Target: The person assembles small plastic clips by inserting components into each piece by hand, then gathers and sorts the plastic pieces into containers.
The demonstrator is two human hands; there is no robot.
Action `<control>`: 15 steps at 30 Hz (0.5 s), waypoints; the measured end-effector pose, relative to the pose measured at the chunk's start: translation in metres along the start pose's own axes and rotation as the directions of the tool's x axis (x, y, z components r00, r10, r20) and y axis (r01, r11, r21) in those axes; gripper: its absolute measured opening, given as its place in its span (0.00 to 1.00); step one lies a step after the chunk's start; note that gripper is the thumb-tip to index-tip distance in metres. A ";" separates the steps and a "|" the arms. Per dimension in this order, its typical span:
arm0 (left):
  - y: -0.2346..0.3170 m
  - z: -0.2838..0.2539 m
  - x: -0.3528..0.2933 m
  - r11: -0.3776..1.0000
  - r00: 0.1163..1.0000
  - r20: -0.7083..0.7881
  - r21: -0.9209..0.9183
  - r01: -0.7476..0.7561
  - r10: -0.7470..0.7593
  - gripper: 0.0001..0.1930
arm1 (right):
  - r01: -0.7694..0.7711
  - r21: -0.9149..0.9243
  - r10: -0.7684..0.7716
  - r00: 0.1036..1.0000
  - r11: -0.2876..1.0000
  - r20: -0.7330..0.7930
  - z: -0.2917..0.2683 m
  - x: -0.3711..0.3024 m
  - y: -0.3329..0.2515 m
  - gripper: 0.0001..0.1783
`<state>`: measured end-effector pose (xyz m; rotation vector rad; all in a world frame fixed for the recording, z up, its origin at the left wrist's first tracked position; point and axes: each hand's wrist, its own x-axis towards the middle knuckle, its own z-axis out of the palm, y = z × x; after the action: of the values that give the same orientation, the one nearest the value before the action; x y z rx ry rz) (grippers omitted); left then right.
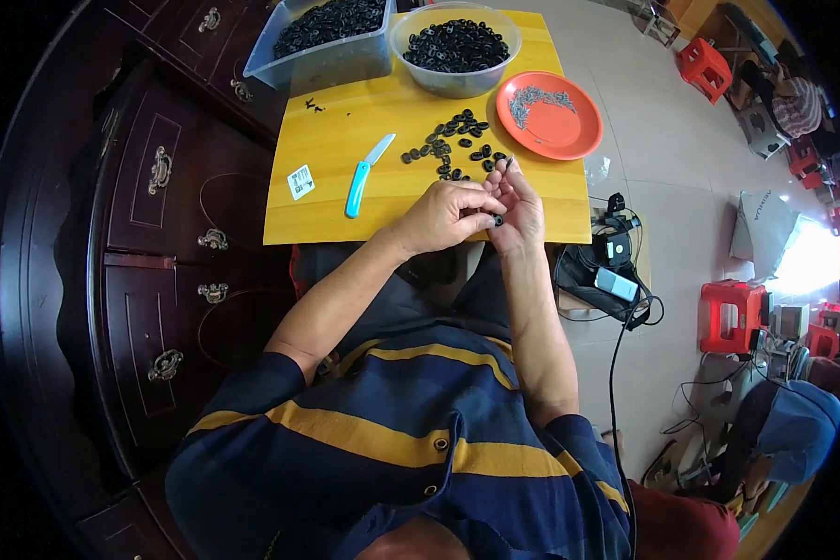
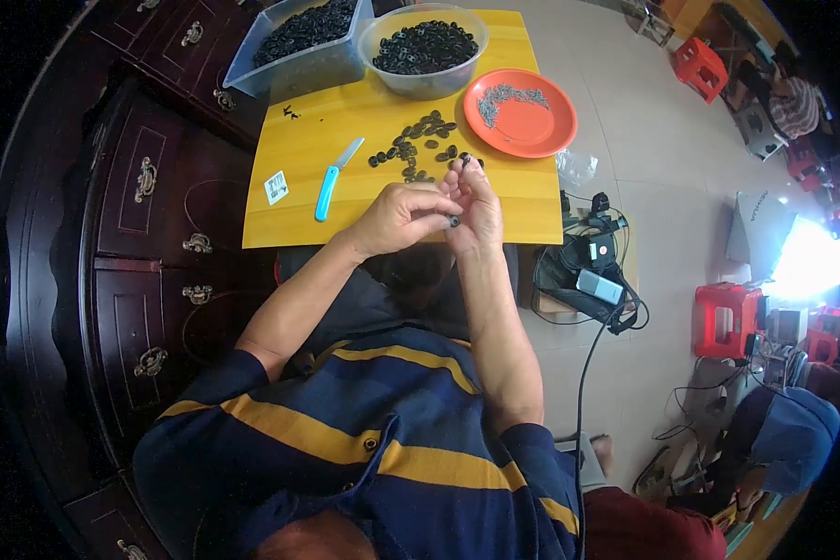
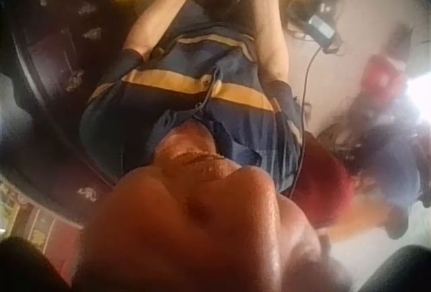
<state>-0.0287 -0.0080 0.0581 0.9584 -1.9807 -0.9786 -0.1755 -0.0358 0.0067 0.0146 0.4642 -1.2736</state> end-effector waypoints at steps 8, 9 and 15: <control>0.011 0.003 -0.003 0.971 0.995 0.025 0.216 -0.104 0.101 0.05 | 0.053 -0.088 -0.053 0.999 0.995 0.008 0.000 -0.004 0.006 0.14; 0.010 0.004 -0.004 0.968 0.996 0.034 0.234 -0.088 0.082 0.06 | 0.053 -0.089 -0.052 0.999 0.995 0.009 0.000 -0.005 0.007 0.14; 0.003 0.010 -0.013 0.994 0.998 -0.036 0.102 -0.043 0.047 0.09 | 0.060 -0.150 -0.068 0.997 0.987 -0.048 0.007 -0.011 0.007 0.13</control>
<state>-0.0317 0.0071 0.0526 0.9757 -2.0266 -0.8356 -0.1691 -0.0254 0.0157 -0.0931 0.6086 -1.3011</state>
